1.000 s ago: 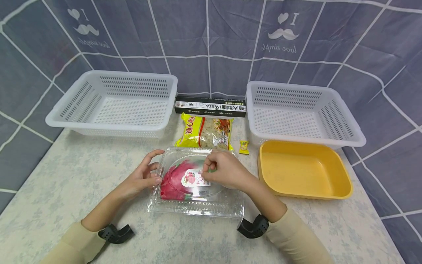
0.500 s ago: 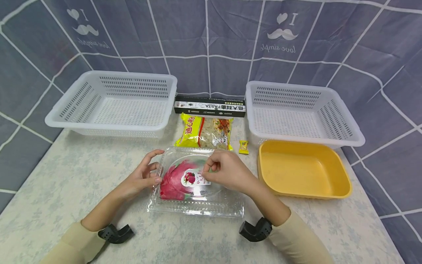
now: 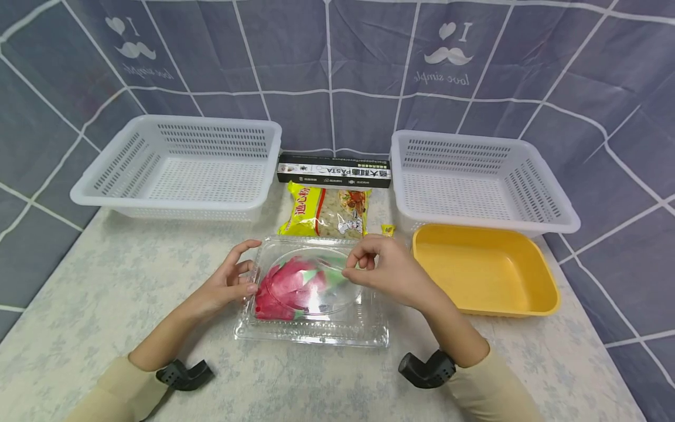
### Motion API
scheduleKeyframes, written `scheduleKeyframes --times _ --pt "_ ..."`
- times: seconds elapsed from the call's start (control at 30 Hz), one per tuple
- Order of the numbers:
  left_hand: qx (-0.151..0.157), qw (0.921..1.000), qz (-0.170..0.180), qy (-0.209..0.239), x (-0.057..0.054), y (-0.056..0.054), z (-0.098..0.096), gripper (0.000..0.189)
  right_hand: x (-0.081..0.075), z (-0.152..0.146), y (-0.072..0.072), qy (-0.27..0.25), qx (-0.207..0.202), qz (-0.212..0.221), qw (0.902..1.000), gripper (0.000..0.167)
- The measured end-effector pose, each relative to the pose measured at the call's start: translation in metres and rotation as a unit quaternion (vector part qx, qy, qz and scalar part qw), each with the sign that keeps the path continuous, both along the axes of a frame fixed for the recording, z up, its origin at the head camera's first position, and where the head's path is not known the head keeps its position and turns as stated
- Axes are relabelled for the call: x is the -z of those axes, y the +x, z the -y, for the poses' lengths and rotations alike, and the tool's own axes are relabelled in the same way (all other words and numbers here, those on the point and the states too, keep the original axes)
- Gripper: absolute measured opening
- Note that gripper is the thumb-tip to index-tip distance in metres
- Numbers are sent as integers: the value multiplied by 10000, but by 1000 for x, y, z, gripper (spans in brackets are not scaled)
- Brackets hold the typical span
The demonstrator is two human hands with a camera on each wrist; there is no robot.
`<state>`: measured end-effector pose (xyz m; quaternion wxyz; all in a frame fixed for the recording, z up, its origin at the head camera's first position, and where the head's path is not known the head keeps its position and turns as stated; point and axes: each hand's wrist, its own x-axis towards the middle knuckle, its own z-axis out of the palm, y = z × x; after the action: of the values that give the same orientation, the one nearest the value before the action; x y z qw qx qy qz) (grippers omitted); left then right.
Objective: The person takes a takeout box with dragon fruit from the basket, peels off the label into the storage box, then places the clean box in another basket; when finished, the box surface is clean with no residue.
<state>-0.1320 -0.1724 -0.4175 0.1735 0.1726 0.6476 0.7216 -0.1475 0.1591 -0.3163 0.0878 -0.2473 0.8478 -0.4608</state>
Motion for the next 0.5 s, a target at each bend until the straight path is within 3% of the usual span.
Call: scheduleKeyframes --times 0.5 --pt "6 9999 46 127 0 0 -1 74 -3 -46 -9 276 742 -303 9964 11"
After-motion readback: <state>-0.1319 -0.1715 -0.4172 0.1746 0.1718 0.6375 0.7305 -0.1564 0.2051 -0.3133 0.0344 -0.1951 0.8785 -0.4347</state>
